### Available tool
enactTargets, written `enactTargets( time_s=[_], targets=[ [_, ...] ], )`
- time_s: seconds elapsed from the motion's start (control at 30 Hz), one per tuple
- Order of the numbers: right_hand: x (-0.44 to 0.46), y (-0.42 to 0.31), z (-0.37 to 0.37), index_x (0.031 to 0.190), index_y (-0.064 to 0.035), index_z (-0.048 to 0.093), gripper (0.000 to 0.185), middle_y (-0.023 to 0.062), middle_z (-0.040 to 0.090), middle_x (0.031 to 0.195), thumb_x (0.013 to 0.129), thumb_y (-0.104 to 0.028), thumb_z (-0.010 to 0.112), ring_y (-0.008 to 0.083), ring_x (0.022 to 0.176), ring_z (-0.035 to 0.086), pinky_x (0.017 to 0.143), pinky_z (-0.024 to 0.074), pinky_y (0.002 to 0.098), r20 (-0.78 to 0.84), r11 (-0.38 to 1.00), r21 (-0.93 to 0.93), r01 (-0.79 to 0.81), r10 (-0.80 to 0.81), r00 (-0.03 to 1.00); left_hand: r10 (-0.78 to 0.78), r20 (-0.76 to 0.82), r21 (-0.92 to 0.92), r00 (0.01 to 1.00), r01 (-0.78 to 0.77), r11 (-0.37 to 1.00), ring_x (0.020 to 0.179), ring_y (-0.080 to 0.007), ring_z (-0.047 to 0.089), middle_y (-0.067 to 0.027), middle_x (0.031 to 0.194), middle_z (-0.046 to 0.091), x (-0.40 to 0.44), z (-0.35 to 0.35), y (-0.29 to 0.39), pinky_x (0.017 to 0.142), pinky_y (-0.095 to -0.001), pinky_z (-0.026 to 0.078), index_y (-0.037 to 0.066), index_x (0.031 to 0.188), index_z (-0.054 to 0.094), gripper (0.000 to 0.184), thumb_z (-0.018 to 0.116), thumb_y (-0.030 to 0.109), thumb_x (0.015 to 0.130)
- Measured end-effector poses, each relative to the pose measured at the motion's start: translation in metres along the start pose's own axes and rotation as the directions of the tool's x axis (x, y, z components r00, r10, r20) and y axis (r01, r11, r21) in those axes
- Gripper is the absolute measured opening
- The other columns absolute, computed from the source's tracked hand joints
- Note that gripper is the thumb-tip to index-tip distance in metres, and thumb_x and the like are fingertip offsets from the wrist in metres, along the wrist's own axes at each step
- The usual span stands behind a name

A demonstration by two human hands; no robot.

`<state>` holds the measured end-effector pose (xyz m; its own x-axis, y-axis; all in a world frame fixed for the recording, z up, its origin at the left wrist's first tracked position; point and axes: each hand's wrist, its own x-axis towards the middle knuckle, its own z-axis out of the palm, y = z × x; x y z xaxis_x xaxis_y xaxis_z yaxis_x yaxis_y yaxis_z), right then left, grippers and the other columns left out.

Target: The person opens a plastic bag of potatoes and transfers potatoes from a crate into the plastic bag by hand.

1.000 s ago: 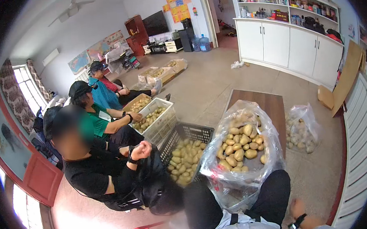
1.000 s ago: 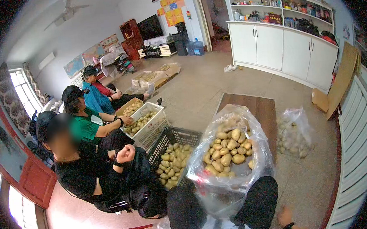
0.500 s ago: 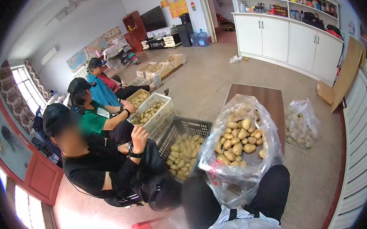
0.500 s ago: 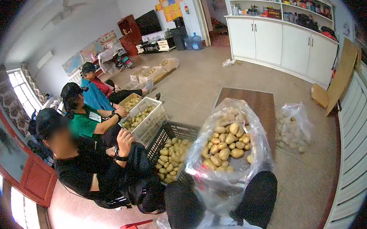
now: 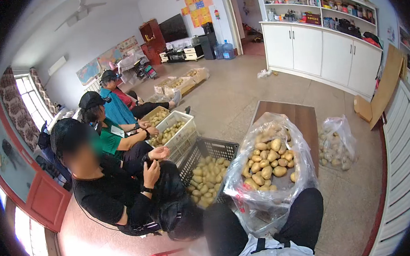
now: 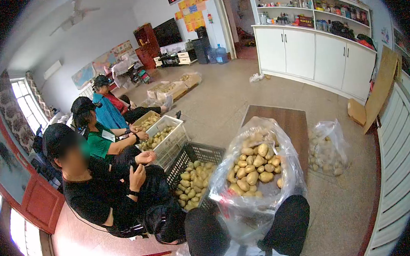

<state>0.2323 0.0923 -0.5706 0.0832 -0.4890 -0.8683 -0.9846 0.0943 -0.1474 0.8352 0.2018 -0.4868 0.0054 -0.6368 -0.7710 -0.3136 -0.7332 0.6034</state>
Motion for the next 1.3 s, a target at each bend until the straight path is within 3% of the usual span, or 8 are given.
enactTargets(
  time_s=[0.27, 0.33, 0.37, 0.5, 0.57, 0.83, 1.1, 1.3],
  targets=[
    [-0.026, 0.002, -0.029, 0.115, 0.0021, 0.062, 0.035, 0.0083, 0.067, 0.106, 0.098, -0.026, 0.052, 0.0162, 0.099, 0.059, 0.086, 0.0469, 0.0310, 0.238, 0.997, 0.046, 0.065, -0.074, 0.968, 0.195, 0.566, -0.032, 0.801, -0.215, 0.976, 0.116, -0.0293, 0.059, -0.0150, 0.120, 0.065, -0.109, -0.008, 0.066, 0.102, -0.0416, 0.043, 0.002, 0.114, 0.067, 0.039, 0.066, 0.015, 0.078],
    [-0.038, 0.003, -0.048, 0.116, 0.0020, 0.061, 0.035, 0.0076, 0.067, 0.106, 0.099, -0.027, 0.052, 0.0152, 0.100, 0.059, 0.086, 0.0467, 0.0305, 0.396, 0.992, 0.054, 0.110, -0.123, 0.910, -0.214, 0.645, -0.403, 0.734, 0.565, 0.720, 0.042, -0.0078, 0.043, -0.0028, 0.064, 0.055, -0.133, -0.024, 0.177, 0.033, -0.0176, 0.030, 0.004, 0.082, 0.059, 0.028, 0.051, 0.029, 0.091],
    [-0.044, 0.001, -0.061, 0.117, 0.0019, 0.061, 0.035, 0.0072, 0.067, 0.107, 0.099, -0.027, 0.052, 0.0146, 0.100, 0.059, 0.087, 0.0466, 0.0302, 0.487, 0.987, 0.060, 0.149, -0.159, 0.859, -0.037, 0.726, -0.413, 0.687, 0.479, 0.774, 0.064, -0.0161, 0.060, -0.0087, 0.092, 0.068, -0.110, -0.046, 0.189, 0.060, -0.0342, 0.051, 0.001, 0.099, 0.064, 0.026, 0.054, 0.025, 0.094],
    [-0.070, -0.046, -0.147, 0.118, 0.0017, 0.061, 0.036, 0.0058, 0.067, 0.108, 0.100, -0.028, 0.052, 0.0125, 0.101, 0.058, 0.088, 0.0462, 0.0291, 0.691, 0.868, 0.202, 0.454, -0.455, 0.562, 0.246, 0.439, -0.429, 0.864, -0.040, 0.903, 0.070, -0.0157, 0.061, -0.0090, 0.103, 0.064, -0.121, -0.019, 0.300, 0.054, -0.0322, 0.057, 0.009, 0.115, 0.054, 0.029, 0.052, 0.034, 0.099],
    [-0.109, -0.118, -0.207, 0.124, -0.0019, 0.059, 0.035, 0.0024, 0.066, 0.108, 0.102, -0.027, 0.050, 0.0081, 0.100, 0.056, 0.088, 0.0466, 0.0289, 0.506, 0.623, 0.208, 0.754, -0.728, 0.462, 0.405, 0.421, -0.448, 0.812, -0.202, 0.871, 0.068, -0.0134, 0.061, -0.0075, 0.100, 0.063, -0.129, 0.002, 0.347, 0.052, -0.0286, 0.057, 0.006, 0.114, 0.052, 0.031, 0.054, 0.033, 0.098],
    [-0.206, -0.311, -0.277, 0.117, -0.0016, 0.056, 0.025, 0.0069, 0.063, 0.099, 0.098, -0.017, 0.049, 0.0152, 0.080, 0.060, 0.071, 0.0488, 0.0281, -0.449, -0.228, 0.842, 0.489, -0.798, 0.402, 0.783, 0.267, -0.812, 0.562, -0.306, 0.496, 0.061, -0.0193, 0.061, -0.0095, 0.099, 0.062, -0.095, 0.026, 0.457, 0.049, -0.0319, 0.054, 0.006, 0.116, 0.049, 0.026, 0.052, 0.023, 0.097],
    [-0.169, -0.365, -0.357, 0.114, -0.0059, 0.053, 0.021, 0.0045, 0.060, 0.099, 0.097, -0.017, 0.048, 0.0163, 0.078, 0.061, 0.064, 0.0479, 0.0294, -0.683, -0.442, 0.723, 0.530, -0.574, 0.452, 0.670, -0.128, -0.882, 0.731, -0.393, 0.261, 0.068, -0.0201, 0.055, -0.0086, 0.099, 0.058, 0.018, -0.027, 0.473, 0.055, -0.0330, 0.050, 0.008, 0.110, 0.053, 0.022, 0.053, 0.025, 0.096],
    [-0.022, -0.369, -0.375, 0.115, -0.0068, 0.053, 0.024, 0.0044, 0.057, 0.106, 0.093, -0.015, 0.055, 0.0153, 0.089, 0.058, 0.066, 0.0486, 0.0313, -0.734, -0.217, 0.673, 0.707, -0.317, 0.601, 0.386, -0.205, -0.887, 0.899, -0.338, 0.316, 0.070, -0.0186, 0.051, -0.0069, 0.096, 0.056, 0.141, -0.062, 0.423, 0.059, -0.0332, 0.047, 0.009, 0.104, 0.052, 0.019, 0.055, 0.024, 0.093]
  ],
)
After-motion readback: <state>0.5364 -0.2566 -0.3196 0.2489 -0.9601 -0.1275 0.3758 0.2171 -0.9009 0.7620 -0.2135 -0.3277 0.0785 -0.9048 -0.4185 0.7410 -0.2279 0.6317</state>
